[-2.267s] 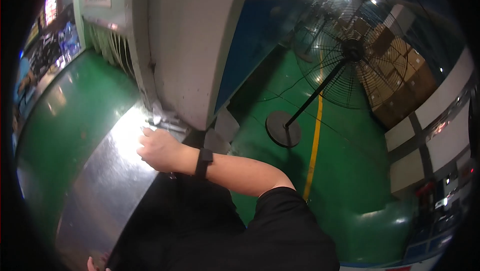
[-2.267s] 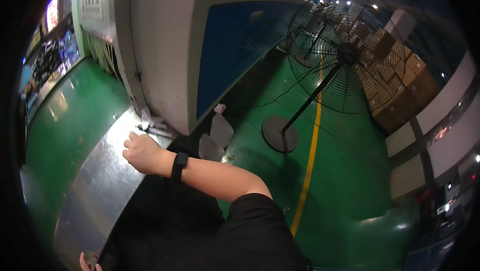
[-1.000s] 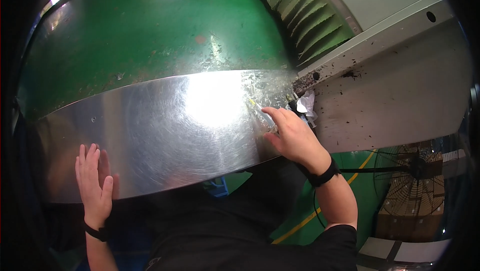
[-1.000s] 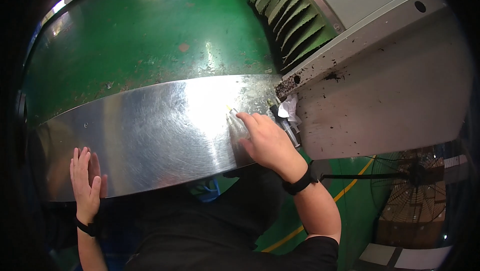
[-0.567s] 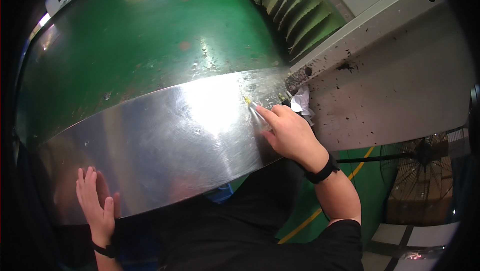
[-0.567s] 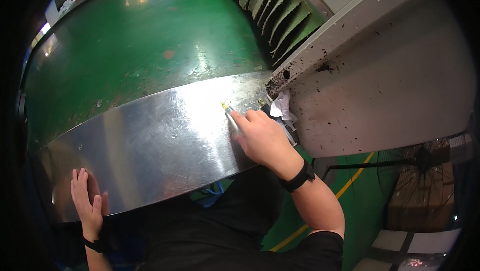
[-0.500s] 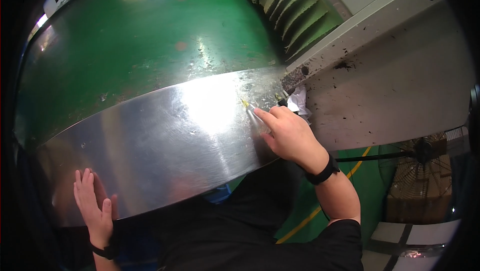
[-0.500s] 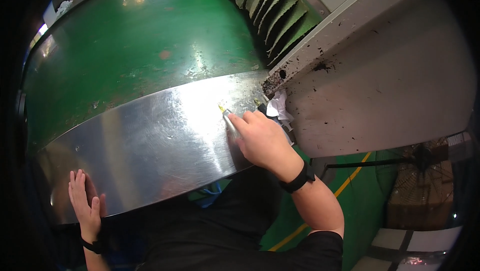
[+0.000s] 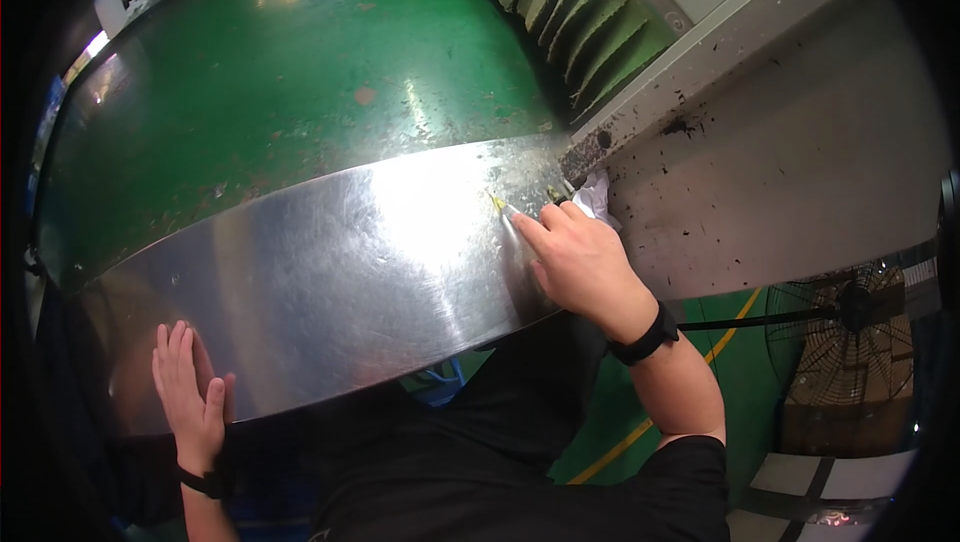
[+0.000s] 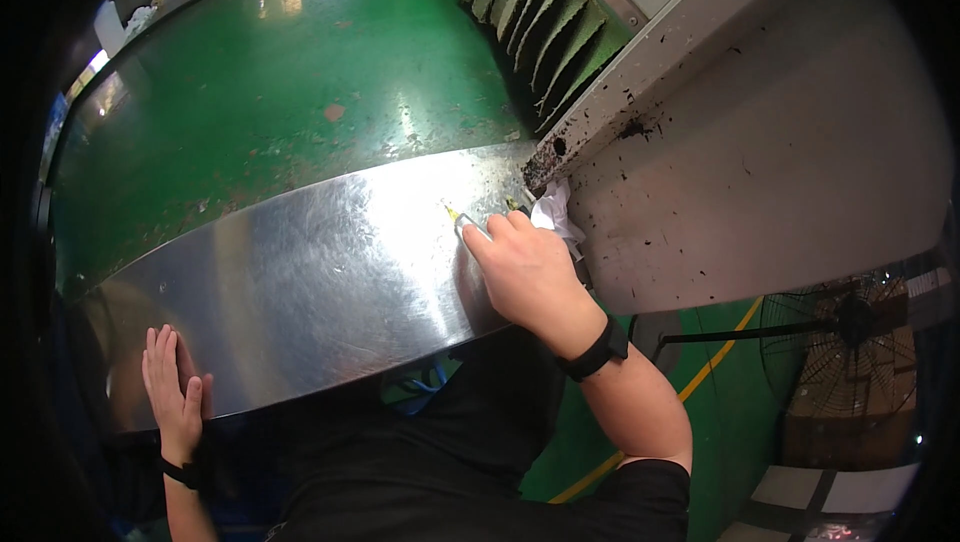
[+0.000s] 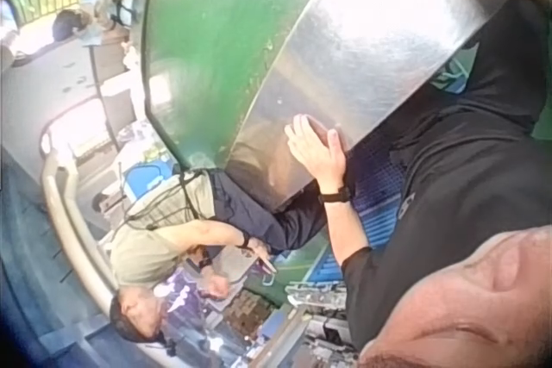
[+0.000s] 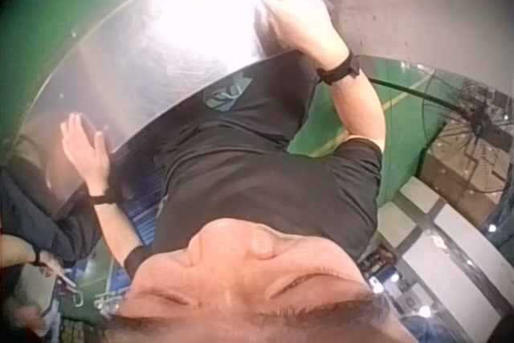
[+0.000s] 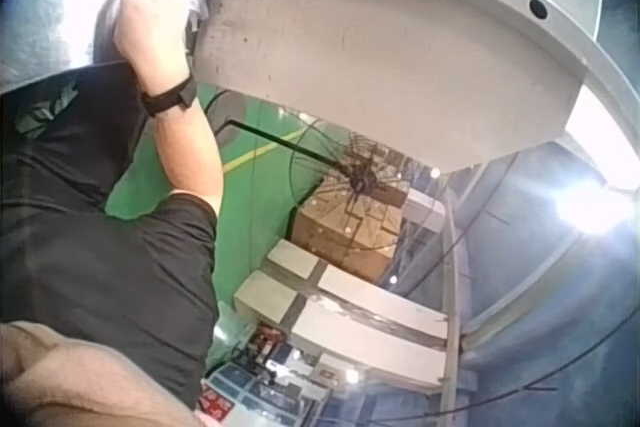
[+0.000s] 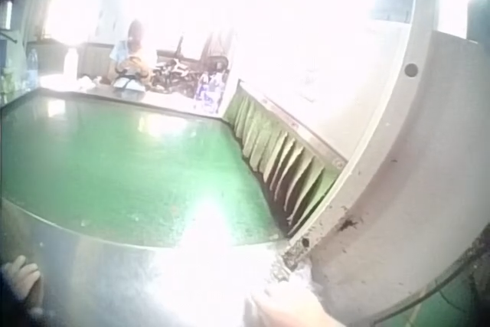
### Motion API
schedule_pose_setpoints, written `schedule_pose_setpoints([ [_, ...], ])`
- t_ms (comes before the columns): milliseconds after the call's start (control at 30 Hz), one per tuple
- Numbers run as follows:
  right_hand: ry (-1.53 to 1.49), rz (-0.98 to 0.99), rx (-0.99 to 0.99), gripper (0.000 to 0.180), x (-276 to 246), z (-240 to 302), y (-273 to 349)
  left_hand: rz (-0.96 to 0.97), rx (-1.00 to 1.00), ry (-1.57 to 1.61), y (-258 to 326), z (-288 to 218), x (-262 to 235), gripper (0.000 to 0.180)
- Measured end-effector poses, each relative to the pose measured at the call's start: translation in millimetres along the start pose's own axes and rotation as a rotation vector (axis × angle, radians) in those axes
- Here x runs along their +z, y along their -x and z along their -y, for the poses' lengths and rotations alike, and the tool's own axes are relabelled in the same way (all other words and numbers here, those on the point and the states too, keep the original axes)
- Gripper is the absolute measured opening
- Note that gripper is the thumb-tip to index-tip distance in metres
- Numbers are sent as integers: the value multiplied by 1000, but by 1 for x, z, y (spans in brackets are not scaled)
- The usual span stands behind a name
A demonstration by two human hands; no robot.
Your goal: Pouring adhesive into a bottle and applying components to shoes in a factory.
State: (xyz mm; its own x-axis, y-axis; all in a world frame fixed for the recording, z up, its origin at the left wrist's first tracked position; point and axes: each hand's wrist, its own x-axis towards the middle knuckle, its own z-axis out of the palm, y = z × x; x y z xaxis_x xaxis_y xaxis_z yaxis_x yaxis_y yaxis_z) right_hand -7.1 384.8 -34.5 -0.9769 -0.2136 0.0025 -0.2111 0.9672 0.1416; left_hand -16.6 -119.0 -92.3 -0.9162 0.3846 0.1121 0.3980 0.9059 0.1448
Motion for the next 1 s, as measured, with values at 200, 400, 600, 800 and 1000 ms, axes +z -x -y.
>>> schedule_pose_setpoints([
  [200,-223,-63,21,49,-3,1,-2,-18,-7,28,5,5,3,71],
  [400,-562,114,161,49,-9,-1,-3,-22,22,-8,8,16,4,74],
  [600,-539,23,129,45,-6,0,10,-47,134,-69,-6,26,9,66],
  [800,-1167,-193,-81,37,-29,67,9,-21,53,145,-9,16,3,62],
  [1000,-1548,-231,-553,23,-27,150,12,275,-183,1327,-25,-59,-48,63],
])
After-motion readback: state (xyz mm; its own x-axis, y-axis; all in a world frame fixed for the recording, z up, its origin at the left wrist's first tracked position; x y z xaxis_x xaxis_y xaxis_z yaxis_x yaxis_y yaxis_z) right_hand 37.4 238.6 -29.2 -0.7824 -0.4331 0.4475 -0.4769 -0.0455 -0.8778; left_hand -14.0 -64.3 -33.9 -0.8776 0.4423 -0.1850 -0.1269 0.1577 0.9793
